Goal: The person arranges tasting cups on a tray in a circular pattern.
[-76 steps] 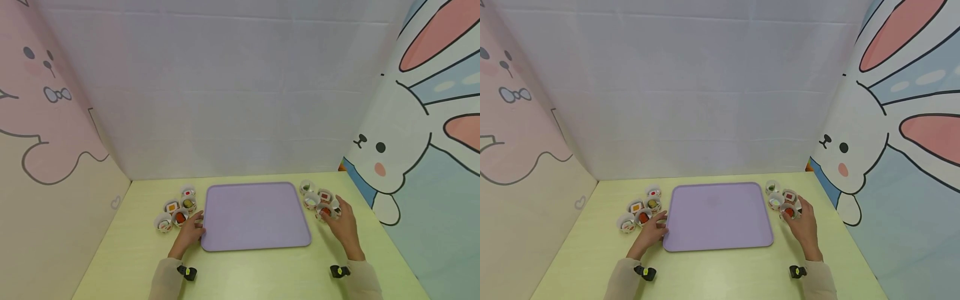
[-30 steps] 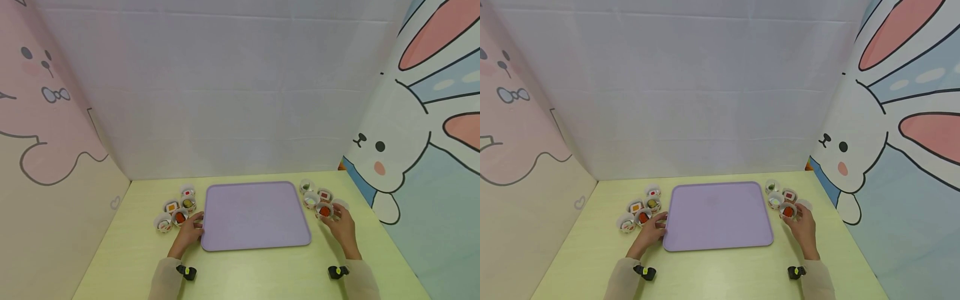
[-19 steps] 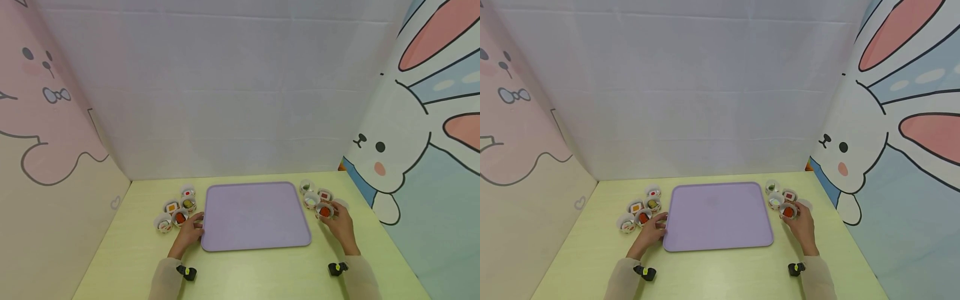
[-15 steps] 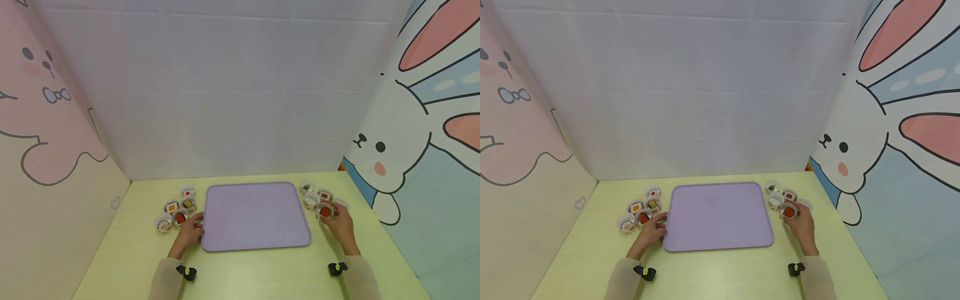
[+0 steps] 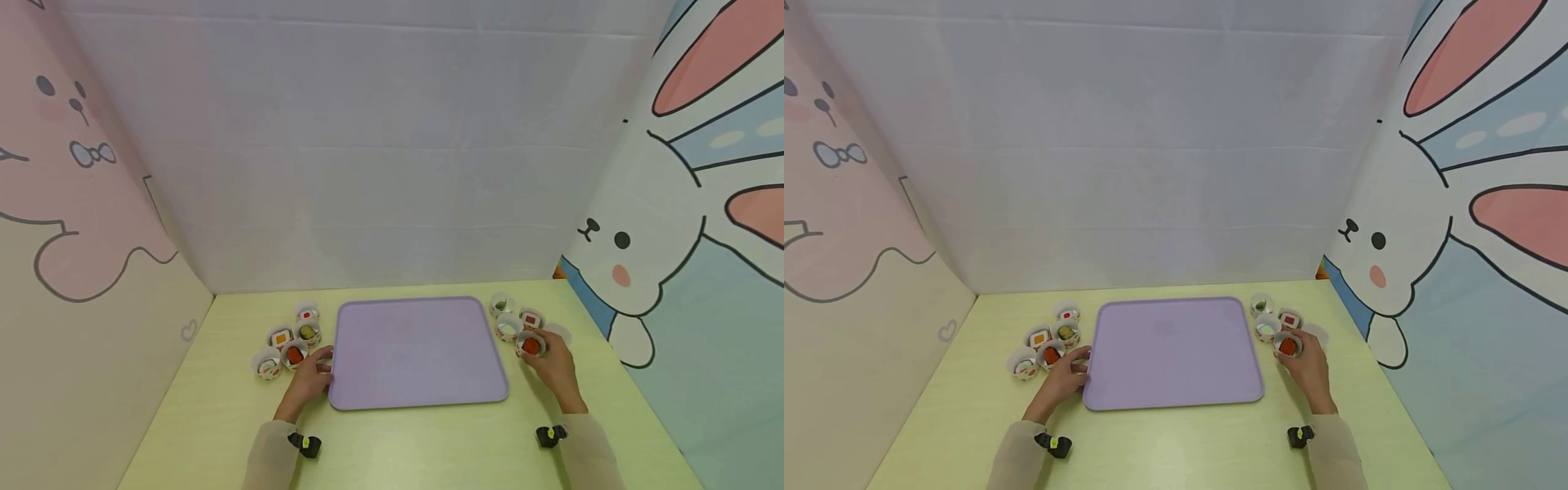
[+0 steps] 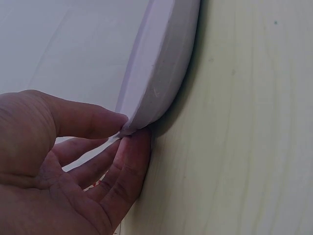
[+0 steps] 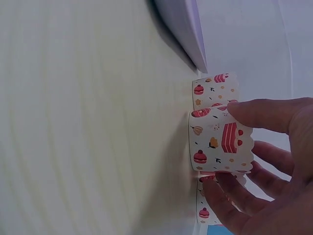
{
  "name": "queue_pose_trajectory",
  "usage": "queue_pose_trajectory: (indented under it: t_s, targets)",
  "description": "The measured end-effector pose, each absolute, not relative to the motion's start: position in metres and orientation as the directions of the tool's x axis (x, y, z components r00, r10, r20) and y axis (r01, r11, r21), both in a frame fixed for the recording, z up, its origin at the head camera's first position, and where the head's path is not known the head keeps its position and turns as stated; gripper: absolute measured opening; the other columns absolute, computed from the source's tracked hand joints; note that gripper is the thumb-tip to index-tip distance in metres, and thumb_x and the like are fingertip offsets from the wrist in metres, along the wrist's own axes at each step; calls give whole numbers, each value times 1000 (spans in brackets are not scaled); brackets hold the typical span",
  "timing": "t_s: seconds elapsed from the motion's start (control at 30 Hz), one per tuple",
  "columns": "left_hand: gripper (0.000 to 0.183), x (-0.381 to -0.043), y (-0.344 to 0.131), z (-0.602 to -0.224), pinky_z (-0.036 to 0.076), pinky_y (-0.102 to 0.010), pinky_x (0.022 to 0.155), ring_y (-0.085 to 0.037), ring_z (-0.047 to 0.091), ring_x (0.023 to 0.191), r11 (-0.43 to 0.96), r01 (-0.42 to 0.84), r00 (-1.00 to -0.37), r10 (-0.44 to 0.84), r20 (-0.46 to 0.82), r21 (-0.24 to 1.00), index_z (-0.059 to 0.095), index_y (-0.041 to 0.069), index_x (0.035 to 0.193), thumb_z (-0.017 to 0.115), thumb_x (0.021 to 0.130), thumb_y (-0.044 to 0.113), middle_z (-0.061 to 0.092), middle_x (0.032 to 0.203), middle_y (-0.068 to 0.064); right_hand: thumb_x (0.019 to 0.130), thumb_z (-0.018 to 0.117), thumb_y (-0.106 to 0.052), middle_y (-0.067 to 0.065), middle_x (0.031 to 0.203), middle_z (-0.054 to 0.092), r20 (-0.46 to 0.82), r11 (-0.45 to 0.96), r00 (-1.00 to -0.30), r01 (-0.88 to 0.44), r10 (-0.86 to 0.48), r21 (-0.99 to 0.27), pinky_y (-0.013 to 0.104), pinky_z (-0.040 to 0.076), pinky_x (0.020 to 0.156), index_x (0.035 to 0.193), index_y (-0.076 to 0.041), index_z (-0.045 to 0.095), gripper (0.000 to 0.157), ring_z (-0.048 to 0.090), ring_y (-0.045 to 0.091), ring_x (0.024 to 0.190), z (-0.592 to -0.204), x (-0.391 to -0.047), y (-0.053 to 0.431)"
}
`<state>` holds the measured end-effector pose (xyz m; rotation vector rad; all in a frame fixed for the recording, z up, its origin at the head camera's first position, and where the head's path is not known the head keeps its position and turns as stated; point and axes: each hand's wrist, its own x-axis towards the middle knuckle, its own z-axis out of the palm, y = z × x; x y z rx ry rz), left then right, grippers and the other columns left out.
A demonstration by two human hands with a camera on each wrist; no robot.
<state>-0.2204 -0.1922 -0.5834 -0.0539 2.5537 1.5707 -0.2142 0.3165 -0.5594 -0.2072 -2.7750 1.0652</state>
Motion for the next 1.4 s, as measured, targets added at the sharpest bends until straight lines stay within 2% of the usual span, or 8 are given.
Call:
queue_pose_trajectory:
  t_s: [0.27, 0.53, 0.77, 0.97, 1.13, 1.4]
  targets:
    - [62, -220, -192, -584, 55, -34, 64, -29, 62, 100, 435, -108, -989, 42, -140, 894, 50, -4, 139, 59, 79, -13, 57, 130, -24, 85, 72, -13, 31, 135, 45, 105, 764, -979, 69, 176, -642, 61, 43, 95, 139, 2, 49, 61, 50, 49, 118, -560, -213, 316]
    - [61, -220, -191, -583, 55, -33, 64, -29, 62, 100, 444, -116, -988, 40, -148, 888, 50, -3, 139, 60, 79, -12, 57, 131, -24, 85, 73, -15, 30, 131, 48, 109, 775, -982, 54, 157, -630, 60, 45, 87, 140, -7, 53, 59, 52, 48, 113, -560, -211, 315]
    - [60, -220, -191, -581, 55, -33, 66, -29, 62, 103, 457, -120, -987, 38, -154, 881, 50, -2, 140, 61, 81, -11, 57, 132, -24, 86, 72, -19, 35, 128, 48, 82, 793, -986, 68, 146, -605, 60, 46, 87, 138, 4, 51, 61, 52, 51, 110, -556, -207, 314]
    - [61, -219, -192, -581, 55, -33, 65, -29, 62, 101, 459, -108, -989, 43, -144, 882, 50, -3, 139, 61, 80, -12, 57, 131, -24, 86, 73, -19, 32, 132, 46, 69, 782, -987, 72, 145, -620, 60, 45, 90, 140, -3, 51, 61, 50, 49, 115, -551, -208, 312]
    - [61, -219, -191, -582, 55, -32, 65, -29, 61, 102, 456, -119, -988, 35, -151, 882, 50, -2, 139, 60, 80, -11, 57, 132, -23, 86, 73, -19, 30, 135, 44, 72, 771, -986, 72, 152, -633, 60, 45, 94, 139, 3, 49, 62, 49, 48, 119, -543, -209, 309]
    - [59, -220, -192, -585, 56, -33, 64, -26, 62, 98, 437, -133, -986, 33, -164, 890, 51, -4, 138, 60, 80, -10, 58, 130, -23, 84, 75, -21, 31, 133, 48, 151, 791, -982, 0, 117, -612, 59, 47, 90, 136, 4, 52, 62, 52, 48, 115, -526, -212, 304]
